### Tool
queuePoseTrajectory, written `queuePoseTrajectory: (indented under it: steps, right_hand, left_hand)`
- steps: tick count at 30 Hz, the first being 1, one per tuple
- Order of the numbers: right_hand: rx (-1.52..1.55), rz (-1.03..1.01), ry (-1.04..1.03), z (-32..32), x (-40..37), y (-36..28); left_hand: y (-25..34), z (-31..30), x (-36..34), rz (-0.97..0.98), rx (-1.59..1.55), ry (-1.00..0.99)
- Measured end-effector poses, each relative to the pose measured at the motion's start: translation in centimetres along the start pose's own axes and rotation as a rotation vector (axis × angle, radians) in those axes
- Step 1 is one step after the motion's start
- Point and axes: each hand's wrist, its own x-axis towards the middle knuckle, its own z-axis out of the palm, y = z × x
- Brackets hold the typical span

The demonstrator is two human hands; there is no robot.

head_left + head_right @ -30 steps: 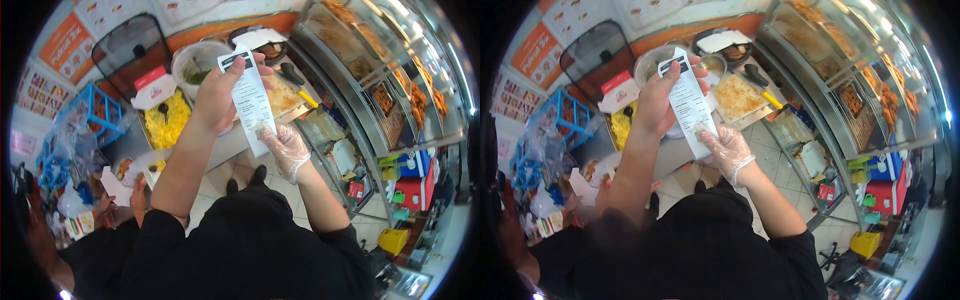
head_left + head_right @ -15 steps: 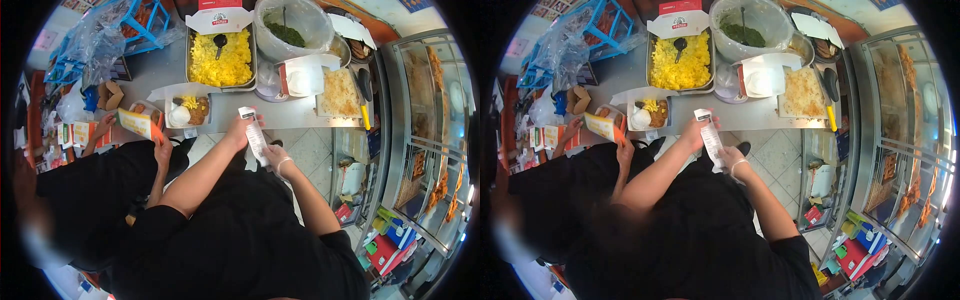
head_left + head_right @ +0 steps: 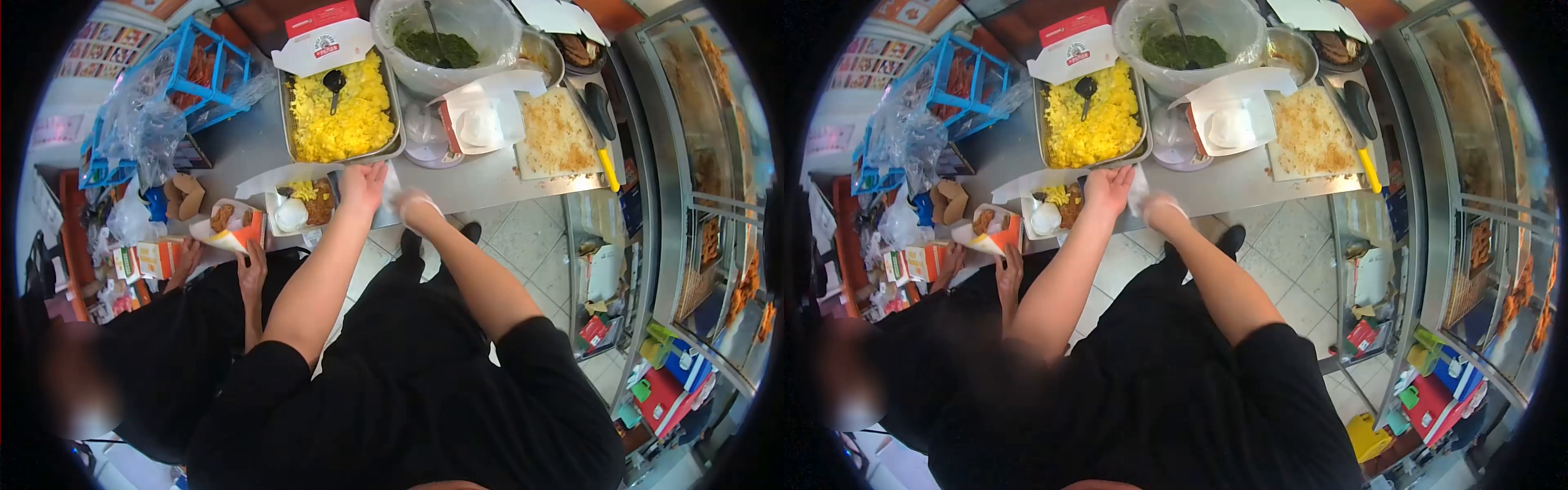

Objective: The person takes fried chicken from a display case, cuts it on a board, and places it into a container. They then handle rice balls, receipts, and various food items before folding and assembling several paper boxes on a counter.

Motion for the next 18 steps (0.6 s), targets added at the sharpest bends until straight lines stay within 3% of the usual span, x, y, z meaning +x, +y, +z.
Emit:
queuePoseTrajectory:
  steps: [1,3,4,6,8,10,12,14,16,17,18]
  right_hand:
    - [0.11,0.105,-0.073,-2.2,2.5,-1.2]
    - [0.438,0.257,0.178,-2.4,5.8,-2.4]
    - [0.45,0.252,0.174,-2.4,6.1,-2.6]
    - [0.638,0.467,0.11,-4.6,4.5,-3.5]
    - [0.598,0.373,0.239,-2.4,3.5,-2.4]
    - [0.484,0.269,0.372,0.1,0.6,-0.3]
    - [0.491,0.339,0.397,0.3,-4.3,1.6]
    - [0.561,0.422,0.439,-0.4,-8.7,3.6]
    - [1.064,0.533,0.702,-0.3,-10.9,6.6]
    - [1.061,0.533,0.731,-1.1,-11.6,7.5]
    - [1.598,0.602,0.838,-2.2,-12.5,8.4]
  left_hand:
    - [0.3,-0.1,0.4,0.003,0.014,-0.005]
    - [1.1,-0.8,0.8,-0.062,0.038,-0.008]
    - [1.3,-0.9,0.5,-0.053,0.072,0.015]
    - [2.0,-2.1,0.4,-0.086,0.124,0.0]
    - [2.3,-2.0,-0.4,-0.124,0.159,-0.052]
    - [1.2,-1.8,-3.8,-0.041,0.393,-0.041]
    - [-0.6,-2.0,-7.5,0.005,0.618,-0.184]
    - [-3.6,-2.3,-10.6,0.185,0.959,-0.461]
    - [-6.6,0.8,-14.8,0.175,1.19,-0.824]
    - [-8.7,2.2,-16.0,0.119,1.228,-0.977]
    - [-10.4,4.0,-17.2,0.428,1.334,-1.167]
